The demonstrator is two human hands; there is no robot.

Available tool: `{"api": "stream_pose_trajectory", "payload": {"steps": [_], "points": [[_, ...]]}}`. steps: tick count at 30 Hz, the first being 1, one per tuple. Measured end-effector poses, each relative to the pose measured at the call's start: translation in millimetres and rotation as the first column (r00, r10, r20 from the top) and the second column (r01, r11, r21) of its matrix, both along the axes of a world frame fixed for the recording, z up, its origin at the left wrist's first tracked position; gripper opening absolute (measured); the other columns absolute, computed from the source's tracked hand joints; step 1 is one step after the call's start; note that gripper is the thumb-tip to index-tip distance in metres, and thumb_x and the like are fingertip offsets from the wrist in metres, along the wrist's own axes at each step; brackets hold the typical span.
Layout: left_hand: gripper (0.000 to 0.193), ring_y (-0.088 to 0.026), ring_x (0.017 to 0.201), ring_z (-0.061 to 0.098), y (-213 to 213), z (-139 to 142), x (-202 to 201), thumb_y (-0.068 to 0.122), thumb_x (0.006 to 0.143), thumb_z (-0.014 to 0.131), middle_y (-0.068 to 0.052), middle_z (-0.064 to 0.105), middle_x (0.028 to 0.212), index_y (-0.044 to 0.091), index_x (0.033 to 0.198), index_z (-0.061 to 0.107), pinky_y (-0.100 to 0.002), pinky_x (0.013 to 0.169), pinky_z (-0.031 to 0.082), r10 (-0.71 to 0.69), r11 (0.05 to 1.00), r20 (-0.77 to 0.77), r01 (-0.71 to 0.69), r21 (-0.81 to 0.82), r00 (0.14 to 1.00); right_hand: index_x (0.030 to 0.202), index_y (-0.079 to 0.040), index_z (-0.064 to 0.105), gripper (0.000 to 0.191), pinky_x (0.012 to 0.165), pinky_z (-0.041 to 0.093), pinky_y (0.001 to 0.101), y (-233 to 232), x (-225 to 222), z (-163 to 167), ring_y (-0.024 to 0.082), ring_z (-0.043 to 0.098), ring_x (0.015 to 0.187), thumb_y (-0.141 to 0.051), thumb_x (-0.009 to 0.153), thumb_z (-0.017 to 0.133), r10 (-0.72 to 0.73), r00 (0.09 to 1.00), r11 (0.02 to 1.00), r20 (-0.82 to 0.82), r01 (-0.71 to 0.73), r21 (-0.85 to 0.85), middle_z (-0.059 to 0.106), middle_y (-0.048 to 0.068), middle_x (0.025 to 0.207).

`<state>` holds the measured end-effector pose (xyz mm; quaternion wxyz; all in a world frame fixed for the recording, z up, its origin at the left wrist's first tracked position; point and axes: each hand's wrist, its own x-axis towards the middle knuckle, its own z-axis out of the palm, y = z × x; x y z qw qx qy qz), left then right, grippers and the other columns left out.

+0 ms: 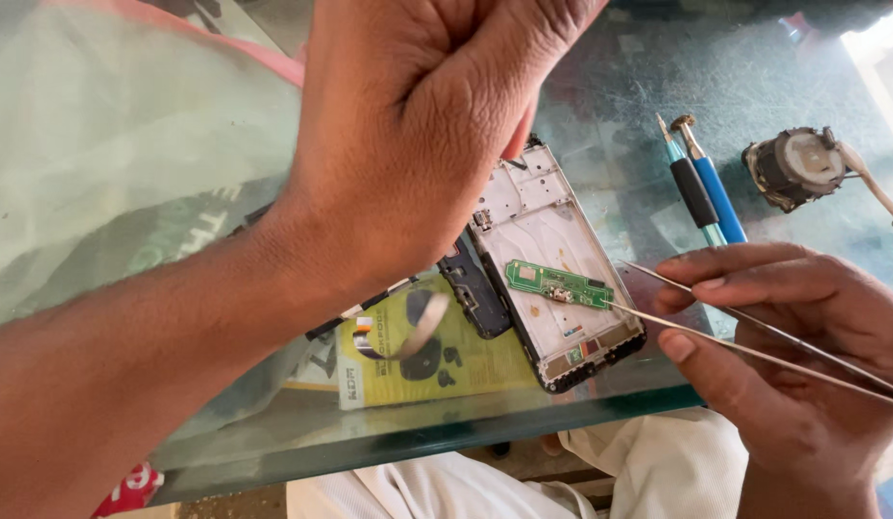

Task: The person works on a disassembled smartphone lying on a glass work table, using a screwdriver and long tweezers to pry a small green circuit board out of the phone chassis. They then hold the removed board in one hand and continue working on its edge with the tweezers, manipulating small components on the board.

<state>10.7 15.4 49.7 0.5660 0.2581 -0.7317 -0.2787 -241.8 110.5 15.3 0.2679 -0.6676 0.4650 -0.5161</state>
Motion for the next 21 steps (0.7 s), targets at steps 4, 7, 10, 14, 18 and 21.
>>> {"api": "stream_pose_trajectory", "payload": {"steps": [4,7,10,14,18,21], "points": [[0.047,-0.009,0.046,0.038,3.6,0.0,-4.9,0.018,0.110,0.067,-0.005,0.049,0.055,-0.001,0.068,0.060,-0.029,0.044,0.026,0.123,0.991,0.236,-0.134,0.031,0.964,0.107,-0.002,0.055,0.031,0.098,0.063,0.0319,9.3,2.2,-1.2,0.021,0.074,0.106,0.009,0.084,0.073,-0.080,0.996,0.997,-0.027,0.080,-0.001,0.068,0.023,0.118],[0.026,-0.010,0.051,0.049,6.5,-0.9,-8.1,0.014,0.099,0.069,-0.003,0.058,0.060,0.003,0.076,0.068,-0.031,0.048,0.034,0.077,0.997,0.270,-0.082,0.008,0.960,0.107,-0.001,0.056,0.030,0.095,0.064,0.0299,9.8,-1.1,-2.6,0.020,0.074,0.104,0.008,0.086,0.074,-0.044,0.999,0.999,0.003,0.045,-0.024,0.068,0.023,0.117],[0.014,-0.018,0.060,0.062,7.0,3.4,-5.2,0.014,0.085,0.076,-0.008,0.065,0.069,0.003,0.076,0.073,-0.035,0.056,0.047,0.042,0.981,0.363,0.030,-0.190,0.931,0.105,0.002,0.057,0.025,0.092,0.064,0.0293,10.1,-5.2,-2.9,0.020,0.075,0.101,0.008,0.089,0.075,-0.035,0.999,0.998,-0.032,0.034,-0.045,0.070,0.025,0.115],[0.026,-0.028,0.066,0.071,13.5,3.2,-9.6,0.034,0.069,0.086,-0.010,0.070,0.067,0.011,0.073,0.077,-0.041,0.064,0.055,-0.033,0.999,0.742,0.001,0.044,0.670,0.106,0.003,0.057,0.023,0.093,0.064,0.0288,9.9,-12.2,-1.6,0.021,0.075,0.101,0.006,0.092,0.075,-0.026,0.996,0.997,-0.083,0.020,-0.070,0.070,0.024,0.114],[0.010,-0.029,0.068,0.071,14.8,4.0,-13.4,0.017,0.063,0.076,-0.010,0.072,0.071,0.010,0.071,0.076,-0.042,0.062,0.056,-0.033,0.999,0.735,0.049,0.000,0.677,0.106,0.002,0.058,0.023,0.091,0.065,0.0285,7.3,-18.3,-3.0,0.021,0.076,0.101,0.004,0.092,0.076,-0.004,0.995,0.995,-0.101,-0.006,-0.098,0.070,0.024,0.113],[0.009,-0.030,0.067,0.071,16.6,7.9,-14.5,0.017,0.064,0.074,-0.008,0.072,0.069,0.013,0.071,0.077,-0.044,0.062,0.056,-0.037,0.999,0.782,0.016,0.035,0.622,0.106,0.003,0.058,0.023,0.090,0.065,0.0287,7.5,-21.3,-4.2,0.022,0.077,0.100,0.004,0.092,0.076,0.002,0.996,0.995,-0.091,-0.011,-0.098,0.070,0.024,0.113]]}}
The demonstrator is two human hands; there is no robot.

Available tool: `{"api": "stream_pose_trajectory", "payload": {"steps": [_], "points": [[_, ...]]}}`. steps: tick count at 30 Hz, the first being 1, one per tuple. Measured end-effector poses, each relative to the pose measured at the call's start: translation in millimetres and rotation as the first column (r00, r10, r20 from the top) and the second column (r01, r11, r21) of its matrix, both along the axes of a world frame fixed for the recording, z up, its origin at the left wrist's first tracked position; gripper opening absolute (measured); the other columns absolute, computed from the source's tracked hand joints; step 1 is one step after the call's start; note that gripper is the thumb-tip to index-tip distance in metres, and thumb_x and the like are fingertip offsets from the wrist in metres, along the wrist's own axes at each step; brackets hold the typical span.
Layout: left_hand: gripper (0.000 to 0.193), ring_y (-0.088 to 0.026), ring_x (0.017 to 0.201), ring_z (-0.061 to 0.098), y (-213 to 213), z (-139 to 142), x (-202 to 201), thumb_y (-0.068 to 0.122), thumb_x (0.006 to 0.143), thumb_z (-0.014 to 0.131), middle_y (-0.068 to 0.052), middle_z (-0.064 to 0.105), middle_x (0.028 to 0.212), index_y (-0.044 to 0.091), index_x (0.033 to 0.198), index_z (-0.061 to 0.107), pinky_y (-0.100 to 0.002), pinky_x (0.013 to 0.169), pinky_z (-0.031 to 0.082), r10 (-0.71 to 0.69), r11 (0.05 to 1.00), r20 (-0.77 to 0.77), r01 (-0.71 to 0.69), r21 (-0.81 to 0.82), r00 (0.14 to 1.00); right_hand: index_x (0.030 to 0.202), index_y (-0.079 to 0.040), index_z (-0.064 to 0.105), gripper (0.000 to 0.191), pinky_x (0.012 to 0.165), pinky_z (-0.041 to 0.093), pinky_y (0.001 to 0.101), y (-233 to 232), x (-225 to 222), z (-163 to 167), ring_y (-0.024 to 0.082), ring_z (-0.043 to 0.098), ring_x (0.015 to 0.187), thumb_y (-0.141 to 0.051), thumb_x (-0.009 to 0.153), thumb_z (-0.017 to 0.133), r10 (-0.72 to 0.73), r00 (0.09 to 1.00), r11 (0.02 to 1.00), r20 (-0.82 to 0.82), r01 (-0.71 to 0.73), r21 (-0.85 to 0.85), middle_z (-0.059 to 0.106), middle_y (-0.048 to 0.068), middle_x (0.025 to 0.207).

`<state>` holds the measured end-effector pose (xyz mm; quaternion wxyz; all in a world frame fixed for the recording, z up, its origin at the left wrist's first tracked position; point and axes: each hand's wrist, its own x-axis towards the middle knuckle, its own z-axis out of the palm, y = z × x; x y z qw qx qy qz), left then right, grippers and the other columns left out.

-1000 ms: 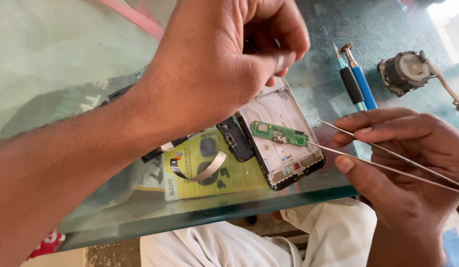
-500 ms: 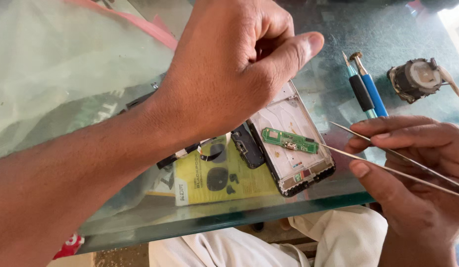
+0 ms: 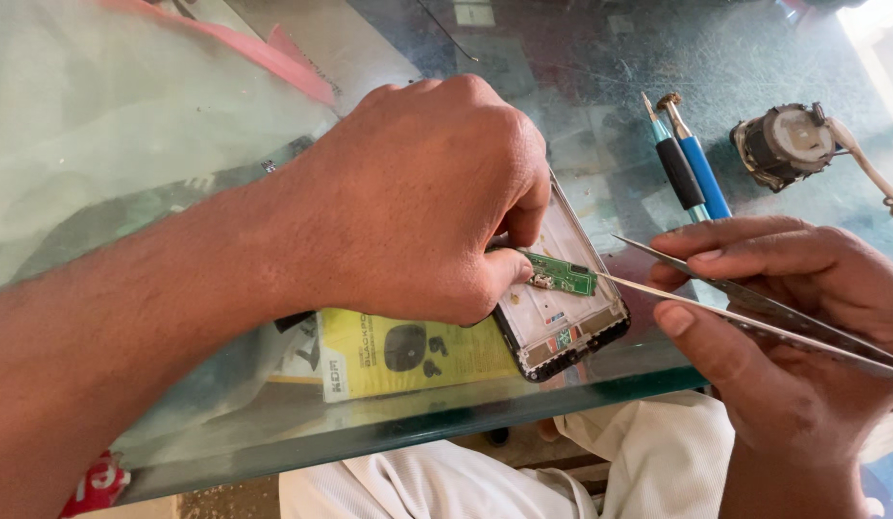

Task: The person works on a disassembled smartphone lying on a glass work table, using a screwdriver and long tweezers to pry a small green circuit board out of the phone chassis. They then hold the removed board in one hand and continue working on its edge with the tweezers, manipulating small components on the board.

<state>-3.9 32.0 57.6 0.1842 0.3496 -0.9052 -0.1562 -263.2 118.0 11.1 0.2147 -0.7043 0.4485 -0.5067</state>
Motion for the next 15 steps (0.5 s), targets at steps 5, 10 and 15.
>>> {"api": "stream_pose_trajectory", "payload": {"steps": [5,10,15], "points": [[0.010,-0.030,0.066,0.071,1.8,5.9,-0.2,0.023,0.067,0.075,-0.008,0.071,0.068,0.015,0.072,0.078,-0.045,0.066,0.055,0.015,1.000,0.085,-0.016,0.003,0.996,0.110,0.007,0.059,0.019,0.097,0.065,0.0316,-1.8,-2.6,-4.1,0.025,0.076,0.105,0.007,0.099,0.074,0.043,0.995,0.999,0.092,-0.040,-0.034,0.070,0.028,0.117],[0.010,-0.027,0.066,0.071,2.4,4.4,-1.1,0.014,0.062,0.069,-0.007,0.072,0.069,0.012,0.070,0.075,-0.042,0.061,0.056,-0.030,0.999,0.015,0.029,0.021,0.999,0.115,0.007,0.054,0.018,0.099,0.067,0.0368,-2.5,-6.8,-7.6,0.028,0.075,0.107,0.006,0.106,0.070,0.078,0.981,0.995,0.175,-0.065,-0.080,0.066,0.028,0.120],[0.003,-0.015,0.064,0.068,-3.8,4.7,3.5,0.008,0.068,0.071,-0.003,0.072,0.066,0.009,0.070,0.072,-0.032,0.058,0.056,-0.024,0.968,-0.177,0.067,0.243,0.984,0.116,0.005,0.052,0.016,0.099,0.067,0.0390,-3.0,-10.4,-11.7,0.028,0.072,0.108,0.006,0.106,0.064,0.064,0.979,0.997,0.192,-0.053,-0.063,0.064,0.027,0.119]]}}
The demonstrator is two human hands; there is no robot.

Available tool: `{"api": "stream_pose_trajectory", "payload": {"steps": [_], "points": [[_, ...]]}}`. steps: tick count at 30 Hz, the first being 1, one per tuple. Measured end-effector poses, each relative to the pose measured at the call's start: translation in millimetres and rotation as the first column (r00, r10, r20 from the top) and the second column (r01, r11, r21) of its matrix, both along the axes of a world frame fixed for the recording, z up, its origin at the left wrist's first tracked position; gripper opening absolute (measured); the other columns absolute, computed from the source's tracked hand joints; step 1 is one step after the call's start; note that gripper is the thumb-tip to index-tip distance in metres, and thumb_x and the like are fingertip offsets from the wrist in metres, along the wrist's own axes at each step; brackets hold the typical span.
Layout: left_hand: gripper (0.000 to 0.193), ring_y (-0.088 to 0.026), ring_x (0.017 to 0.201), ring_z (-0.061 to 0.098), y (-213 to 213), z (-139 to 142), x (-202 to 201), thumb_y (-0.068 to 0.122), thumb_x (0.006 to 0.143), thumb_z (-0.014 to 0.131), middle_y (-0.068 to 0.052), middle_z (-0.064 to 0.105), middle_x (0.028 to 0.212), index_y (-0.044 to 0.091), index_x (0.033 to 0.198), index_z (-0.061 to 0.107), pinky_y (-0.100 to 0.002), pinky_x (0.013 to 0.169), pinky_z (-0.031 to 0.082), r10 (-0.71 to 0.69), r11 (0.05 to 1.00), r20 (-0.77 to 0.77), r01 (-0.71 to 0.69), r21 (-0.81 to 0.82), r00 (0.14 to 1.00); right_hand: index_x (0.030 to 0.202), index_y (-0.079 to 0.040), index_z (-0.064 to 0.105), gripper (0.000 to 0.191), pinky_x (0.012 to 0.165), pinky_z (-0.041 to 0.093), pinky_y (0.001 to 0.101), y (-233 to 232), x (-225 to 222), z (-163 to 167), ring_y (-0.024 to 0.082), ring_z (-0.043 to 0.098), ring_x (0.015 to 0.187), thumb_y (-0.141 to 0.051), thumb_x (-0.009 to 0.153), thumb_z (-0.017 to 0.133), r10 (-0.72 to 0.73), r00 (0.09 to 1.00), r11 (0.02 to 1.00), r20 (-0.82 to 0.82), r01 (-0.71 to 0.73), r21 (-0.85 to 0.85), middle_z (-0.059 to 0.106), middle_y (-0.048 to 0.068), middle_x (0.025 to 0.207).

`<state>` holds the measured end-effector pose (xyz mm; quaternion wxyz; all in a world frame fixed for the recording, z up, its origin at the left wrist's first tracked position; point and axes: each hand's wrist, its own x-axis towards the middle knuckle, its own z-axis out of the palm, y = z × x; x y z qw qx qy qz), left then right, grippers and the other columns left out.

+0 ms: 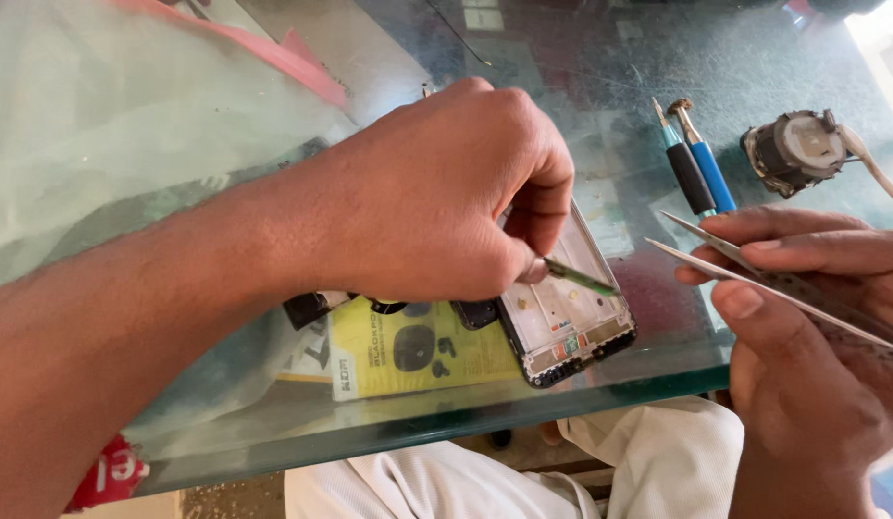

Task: The person works on a disassembled smartphone lying on a glass work table, using a screwdriver and long tweezers to pry a small green circuit board out of the phone chassis. They then hold the removed board in one hand and continue working on its edge with the tweezers, manipulating small components on the board.

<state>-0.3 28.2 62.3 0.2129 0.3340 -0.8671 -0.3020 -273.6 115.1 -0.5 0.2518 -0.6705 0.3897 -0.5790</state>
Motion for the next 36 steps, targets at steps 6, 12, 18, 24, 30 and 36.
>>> {"api": "stream_pose_trajectory", "payload": {"steps": [6,12,18,24,30,36], "points": [[0.014,-0.007,0.071,0.061,-18.7,-18.4,4.9,0.002,0.087,0.079,-0.001,0.065,0.080,0.001,0.092,0.065,-0.025,0.062,0.051,0.126,0.992,-0.512,-0.122,0.042,0.850,0.116,0.002,0.053,0.014,0.099,0.062,0.0408,0.7,-6.9,-12.7,0.028,0.068,0.106,0.005,0.106,0.061,-0.027,0.998,0.999,0.052,0.026,0.019,0.060,0.025,0.120],[0.021,-0.005,0.079,0.062,-26.3,-11.9,11.0,-0.007,0.089,0.073,0.001,0.064,0.094,0.002,0.104,0.062,-0.020,0.068,0.056,0.172,0.982,-0.712,-0.175,0.069,0.681,0.116,0.002,0.053,0.018,0.100,0.062,0.0422,-3.2,-8.8,-14.3,0.028,0.069,0.105,0.007,0.101,0.060,-0.036,0.996,0.998,0.080,0.032,0.050,0.060,0.027,0.122],[0.016,-0.005,0.068,0.065,-15.1,-12.0,5.4,-0.004,0.087,0.071,0.001,0.062,0.083,0.004,0.090,0.057,-0.022,0.055,0.051,0.281,0.958,-0.586,-0.259,0.123,0.760,0.116,0.000,0.053,0.018,0.103,0.064,0.0410,1.0,1.9,-4.4,0.027,0.072,0.108,0.005,0.100,0.060,-0.060,0.998,0.995,0.026,0.058,0.087,0.062,0.025,0.122],[0.012,-0.007,0.073,0.064,-17.6,-15.4,9.7,-0.003,0.097,0.068,-0.001,0.061,0.087,0.003,0.093,0.058,-0.024,0.064,0.055,0.222,0.966,-0.677,-0.252,0.056,0.702,0.111,0.002,0.051,0.030,0.098,0.064,0.0372,8.9,28.0,14.7,0.027,0.073,0.114,0.013,0.088,0.067,-0.149,0.964,0.968,-0.222,0.188,0.168,0.066,0.029,0.126],[0.053,-0.006,0.066,0.067,-0.7,-7.8,2.4,-0.001,0.080,0.071,0.001,0.067,0.086,0.008,0.132,0.064,-0.023,0.057,0.056,0.189,0.975,-0.462,-0.223,-0.019,0.866,0.114,0.001,0.049,0.030,0.098,0.064,0.0334,7.7,39.4,27.0,0.024,0.072,0.114,0.012,0.091,0.065,-0.237,0.969,0.952,-0.074,0.247,0.178,0.065,0.028,0.131],[0.030,-0.005,0.062,0.073,7.7,8.3,-3.9,0.009,0.077,0.079,-0.001,0.077,0.073,0.006,0.106,0.075,-0.026,0.060,0.057,0.156,0.985,-0.270,-0.131,0.110,0.950,0.112,0.007,0.053,0.027,0.101,0.064,0.0342,4.8,26.1,30.1,0.026,0.073,0.110,0.012,0.091,0.069,-0.168,0.980,0.983,-0.110,0.174,0.056,0.067,0.032,0.124]]}}
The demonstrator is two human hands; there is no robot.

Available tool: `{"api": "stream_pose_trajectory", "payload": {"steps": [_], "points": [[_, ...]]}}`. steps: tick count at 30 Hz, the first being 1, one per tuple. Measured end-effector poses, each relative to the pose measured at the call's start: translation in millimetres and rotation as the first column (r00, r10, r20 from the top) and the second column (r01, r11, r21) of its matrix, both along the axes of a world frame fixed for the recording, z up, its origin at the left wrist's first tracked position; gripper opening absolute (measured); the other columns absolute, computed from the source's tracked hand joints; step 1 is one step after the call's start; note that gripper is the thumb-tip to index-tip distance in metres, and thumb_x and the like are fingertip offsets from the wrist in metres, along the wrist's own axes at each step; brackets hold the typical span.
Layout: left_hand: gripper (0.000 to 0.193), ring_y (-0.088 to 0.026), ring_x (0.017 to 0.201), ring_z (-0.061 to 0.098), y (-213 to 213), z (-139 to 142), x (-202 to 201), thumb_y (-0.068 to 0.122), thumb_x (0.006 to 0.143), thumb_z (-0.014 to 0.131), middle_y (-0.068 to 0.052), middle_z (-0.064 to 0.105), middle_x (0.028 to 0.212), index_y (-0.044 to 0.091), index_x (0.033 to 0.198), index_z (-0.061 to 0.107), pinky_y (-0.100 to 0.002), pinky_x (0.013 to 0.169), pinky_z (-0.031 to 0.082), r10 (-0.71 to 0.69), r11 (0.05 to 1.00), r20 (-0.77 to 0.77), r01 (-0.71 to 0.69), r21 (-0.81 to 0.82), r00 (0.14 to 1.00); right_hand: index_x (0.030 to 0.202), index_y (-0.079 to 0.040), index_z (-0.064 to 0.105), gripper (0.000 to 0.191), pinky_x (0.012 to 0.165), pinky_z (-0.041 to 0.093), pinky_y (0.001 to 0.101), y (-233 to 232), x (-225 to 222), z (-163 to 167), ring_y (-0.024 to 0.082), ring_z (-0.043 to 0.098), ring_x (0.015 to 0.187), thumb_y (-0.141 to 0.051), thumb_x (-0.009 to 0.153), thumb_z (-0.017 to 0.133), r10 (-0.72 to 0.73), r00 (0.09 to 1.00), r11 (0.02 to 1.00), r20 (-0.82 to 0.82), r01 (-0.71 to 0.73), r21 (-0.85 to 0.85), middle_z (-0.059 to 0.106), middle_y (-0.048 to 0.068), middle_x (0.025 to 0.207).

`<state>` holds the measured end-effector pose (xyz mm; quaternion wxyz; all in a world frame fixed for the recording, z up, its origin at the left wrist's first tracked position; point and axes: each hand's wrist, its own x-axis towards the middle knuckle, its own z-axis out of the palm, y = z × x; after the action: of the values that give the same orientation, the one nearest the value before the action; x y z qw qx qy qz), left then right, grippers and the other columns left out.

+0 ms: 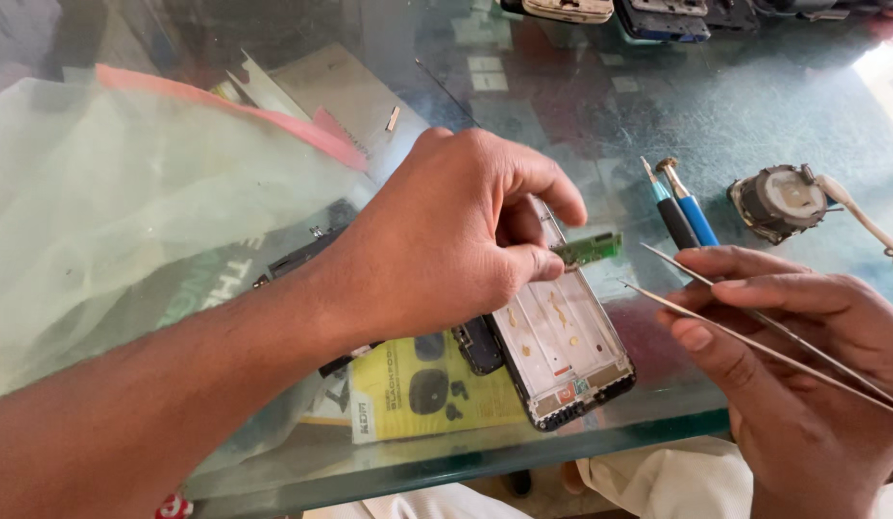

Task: The person works on a disassembled smartphone lying on a glass work table, using a screwdriver and long tweezers to pry a small green circuit board out of the phone chassis. They then hold the removed board in one hand and continue working on its edge with the tweezers, manipulating small components on the board.

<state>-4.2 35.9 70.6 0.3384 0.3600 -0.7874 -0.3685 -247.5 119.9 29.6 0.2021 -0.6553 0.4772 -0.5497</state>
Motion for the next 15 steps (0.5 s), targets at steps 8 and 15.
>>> {"api": "stream_pose_trajectory", "payload": {"steps": [8,15], "points": [[0.013,-0.006,0.058,0.067,4.2,13.1,-3.8,0.008,0.079,0.080,-0.004,0.075,0.067,0.003,0.091,0.078,-0.026,0.055,0.054,0.102,0.993,-0.050,-0.105,-0.054,0.993,0.106,0.008,0.057,0.024,0.095,0.064,0.0338,5.8,0.2,12.1,0.027,0.074,0.110,0.010,0.087,0.071,-0.055,0.998,0.998,0.012,0.055,0.038,0.068,0.030,0.123],[0.045,-0.005,0.068,0.063,3.9,9.0,0.5,-0.005,0.093,0.069,-0.001,0.065,0.081,0.004,0.136,0.063,-0.023,0.066,0.054,0.189,0.946,-0.271,-0.249,-0.209,0.944,0.100,-0.005,0.069,0.025,0.086,0.068,0.0321,10.6,-8.7,28.4,0.023,0.080,0.104,-0.005,0.078,0.081,0.204,0.936,0.977,-0.286,-0.214,-0.005,0.076,0.018,0.115]]}}
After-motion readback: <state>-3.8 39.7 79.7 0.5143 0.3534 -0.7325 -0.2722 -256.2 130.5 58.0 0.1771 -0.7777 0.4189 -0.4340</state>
